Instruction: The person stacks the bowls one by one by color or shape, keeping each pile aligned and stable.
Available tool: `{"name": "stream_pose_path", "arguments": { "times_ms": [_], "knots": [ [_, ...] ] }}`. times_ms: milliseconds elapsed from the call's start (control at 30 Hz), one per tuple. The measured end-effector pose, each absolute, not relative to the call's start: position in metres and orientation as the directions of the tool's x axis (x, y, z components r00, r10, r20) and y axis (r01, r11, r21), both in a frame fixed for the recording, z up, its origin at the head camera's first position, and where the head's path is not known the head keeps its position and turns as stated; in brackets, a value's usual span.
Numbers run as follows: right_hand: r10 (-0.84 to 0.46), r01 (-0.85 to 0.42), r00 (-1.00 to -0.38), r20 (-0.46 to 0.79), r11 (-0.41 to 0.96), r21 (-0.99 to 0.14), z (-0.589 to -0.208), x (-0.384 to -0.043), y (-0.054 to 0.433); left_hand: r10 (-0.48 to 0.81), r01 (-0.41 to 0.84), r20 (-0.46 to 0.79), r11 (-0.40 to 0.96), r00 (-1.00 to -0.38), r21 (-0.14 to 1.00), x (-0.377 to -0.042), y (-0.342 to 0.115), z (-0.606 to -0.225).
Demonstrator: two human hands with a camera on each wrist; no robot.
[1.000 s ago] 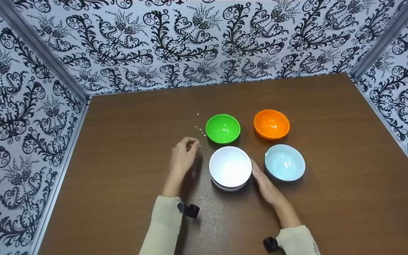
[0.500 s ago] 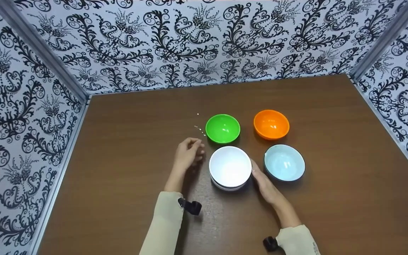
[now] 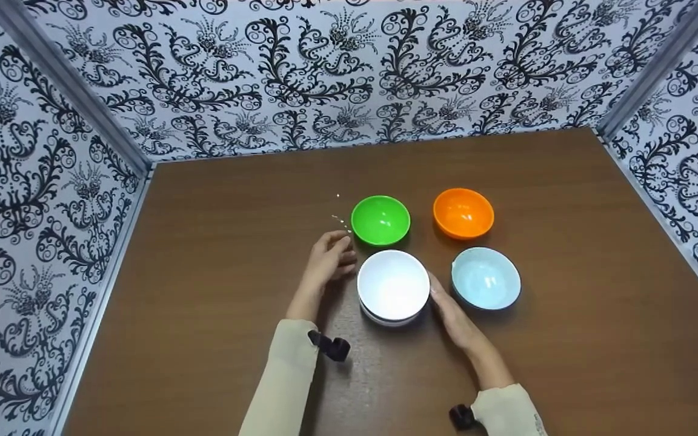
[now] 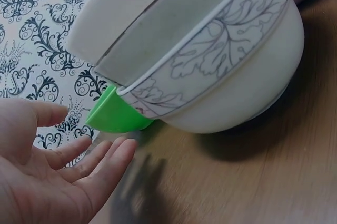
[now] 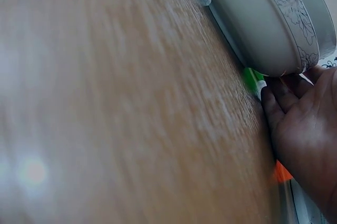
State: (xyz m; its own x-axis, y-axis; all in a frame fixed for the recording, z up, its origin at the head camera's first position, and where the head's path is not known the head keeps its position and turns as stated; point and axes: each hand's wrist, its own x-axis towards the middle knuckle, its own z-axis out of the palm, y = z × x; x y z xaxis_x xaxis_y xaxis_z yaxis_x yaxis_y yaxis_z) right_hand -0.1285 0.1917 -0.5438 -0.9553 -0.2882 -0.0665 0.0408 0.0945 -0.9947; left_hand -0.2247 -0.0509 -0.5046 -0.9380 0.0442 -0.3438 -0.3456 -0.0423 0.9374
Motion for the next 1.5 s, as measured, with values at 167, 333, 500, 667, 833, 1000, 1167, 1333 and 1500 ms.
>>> {"name": "stream_pose_path", "arguments": {
  "times_ms": [167,333,500,667,833,1000,1167,1333,1500],
  "knots": [
    [-0.284,0.040,-0.956,-0.069,0.106,-0.994,-0.544,-0.129,0.192,0.061,-0.362,-0.358,-0.071,-0.932,0.930,-0.229,-0.048,-0.506],
    [-0.290,0.035,-0.955,-0.061,0.095,-0.995,-0.545,-0.130,0.191,0.079,-0.365,-0.358,-0.096,-0.930,0.926,-0.233,-0.045,-0.507],
    [-0.301,0.025,-0.953,-0.043,0.064,-0.998,-0.546,-0.131,0.191,0.108,-0.369,-0.358,-0.107,-0.928,0.923,-0.236,-0.042,-0.506],
    [-0.300,0.040,-0.952,-0.060,0.071,-0.997,-0.545,-0.130,0.191,0.120,-0.373,-0.361,-0.102,-0.925,0.922,-0.240,-0.039,-0.507],
    [-0.293,0.054,-0.953,-0.075,0.082,-0.995,-0.543,-0.130,0.191,0.127,-0.371,-0.359,-0.093,-0.925,0.924,-0.244,-0.036,-0.508],
    [-0.292,0.041,-0.954,-0.060,0.071,-0.997,-0.544,-0.130,0.191,0.135,-0.378,-0.364,-0.102,-0.921,0.920,-0.247,-0.035,-0.513],
    [-0.299,0.040,-0.952,-0.063,0.085,-0.996,-0.545,-0.130,0.191,0.132,-0.396,-0.379,-0.139,-0.916,0.908,-0.249,-0.035,-0.516],
    [-0.312,0.037,-0.948,-0.067,0.099,-0.994,-0.545,-0.129,0.191,0.134,-0.404,-0.388,-0.127,-0.912,0.906,-0.250,-0.035,-0.517],
    [-0.315,0.028,-0.947,-0.061,0.108,-0.994,-0.545,-0.130,0.192,0.135,-0.404,-0.391,-0.086,-0.910,0.911,-0.251,-0.034,-0.516]
  ]
}}
